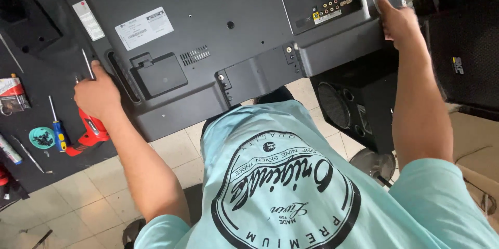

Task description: Removing screws and prying open the back casing of a television set for repair.

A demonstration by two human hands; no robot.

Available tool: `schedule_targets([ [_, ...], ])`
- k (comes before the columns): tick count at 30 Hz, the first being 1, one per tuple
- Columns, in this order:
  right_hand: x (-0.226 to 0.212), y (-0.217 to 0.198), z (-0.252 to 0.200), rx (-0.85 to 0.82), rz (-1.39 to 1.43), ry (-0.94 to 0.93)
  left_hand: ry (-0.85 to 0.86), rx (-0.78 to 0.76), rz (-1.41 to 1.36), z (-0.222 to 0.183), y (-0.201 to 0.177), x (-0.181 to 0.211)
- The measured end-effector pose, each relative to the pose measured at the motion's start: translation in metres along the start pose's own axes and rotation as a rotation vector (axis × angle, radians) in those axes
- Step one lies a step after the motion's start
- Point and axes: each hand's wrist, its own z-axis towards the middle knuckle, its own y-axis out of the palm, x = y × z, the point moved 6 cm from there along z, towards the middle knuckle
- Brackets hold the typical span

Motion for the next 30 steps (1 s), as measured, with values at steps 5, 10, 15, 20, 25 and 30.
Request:
schedule_targets([
  [5,0.016,-0.003,0.000,0.059,0.118,-0.051,-0.033,-0.057,0.101,0.000,-0.001,-0.014],
  [10,0.001,0.001,-0.033,0.055,-0.061,0.025,-0.013,-0.120,-0.027,-0.011,-0.020,-0.008],
  [15,0.011,0.000,-0.018,0.523,-0.370,-0.707,-0.087,-0.281,-0.149,-0.008,-0.020,-0.010],
  [20,-0.117,0.085,-0.247,0.506,-0.317,-1.421,-0.229,-0.359,-0.296,-0.026,-0.057,0.013],
  [25,-0.127,0.110,-0.211,0.268,-0.361,-1.229,-0.212,-0.404,-0.317,-0.018,-0.041,0.005],
  [30,-0.138,0.121,-0.187,0.180,-0.666,-1.210,-0.006,-0.293,-0.118,-0.004,-0.016,-0.009],
])
